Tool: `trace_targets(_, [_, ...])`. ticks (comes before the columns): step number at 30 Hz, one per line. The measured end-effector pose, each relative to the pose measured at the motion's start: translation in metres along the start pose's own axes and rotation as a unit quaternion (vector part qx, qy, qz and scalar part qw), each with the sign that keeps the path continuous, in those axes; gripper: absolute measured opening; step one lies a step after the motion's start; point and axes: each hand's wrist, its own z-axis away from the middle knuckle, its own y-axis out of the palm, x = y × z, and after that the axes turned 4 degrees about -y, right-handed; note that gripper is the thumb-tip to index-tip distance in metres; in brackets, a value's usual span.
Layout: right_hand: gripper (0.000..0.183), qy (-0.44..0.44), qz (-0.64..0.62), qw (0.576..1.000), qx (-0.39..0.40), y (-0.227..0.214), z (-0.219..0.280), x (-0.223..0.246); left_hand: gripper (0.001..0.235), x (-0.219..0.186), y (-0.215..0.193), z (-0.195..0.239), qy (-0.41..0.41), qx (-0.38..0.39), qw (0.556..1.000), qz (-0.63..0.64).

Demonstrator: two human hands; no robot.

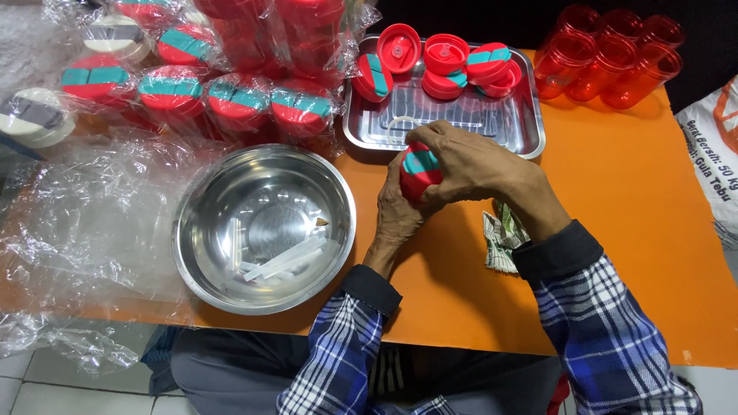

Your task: The person is assembling red plastic containers by wiping the components with a cloth, placing a small white strip inside the lid, and then snapping the lid onto the cup.

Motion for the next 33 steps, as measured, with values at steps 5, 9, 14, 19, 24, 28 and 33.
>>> trace_targets(5, [0.093,0.015,-0.016,1.0,0.007,-0.001,-0.001,0.002,0.101,-0.011,-0.002,0.005,-0.01,-0.003,1.0,-0.005])
trace_targets(9, [0.092,0.019,0.008,1.0,-0.005,0.002,-0.002,-0.001,0.098,-0.013,-0.001,0.004,-0.009,-0.002,1.0,0.008])
trace_targets(14, [0.084,0.052,0.045,0.997,-0.018,0.009,-0.004,0.002,0.1,0.015,0.01,-0.001,-0.026,-0.013,0.999,-0.019])
trace_targets(19, [0.088,0.087,0.087,0.991,-0.058,0.018,-0.007,0.006,0.097,0.013,0.014,-0.001,0.018,-0.031,0.999,-0.025])
trace_targets(24, [0.082,0.118,0.114,0.985,-0.049,0.005,0.001,0.014,0.1,0.02,0.014,-0.002,0.053,-0.064,0.994,-0.066])
trace_targets(28, [0.09,0.043,0.028,0.998,0.038,-0.029,0.016,0.032,0.099,0.009,0.005,0.0,0.025,-0.017,1.0,0.002])
trace_targets(33, [0.082,0.02,0.021,0.997,0.071,-0.01,0.007,0.015,0.092,0.009,0.007,0.0,0.024,-0.024,0.999,0.019])
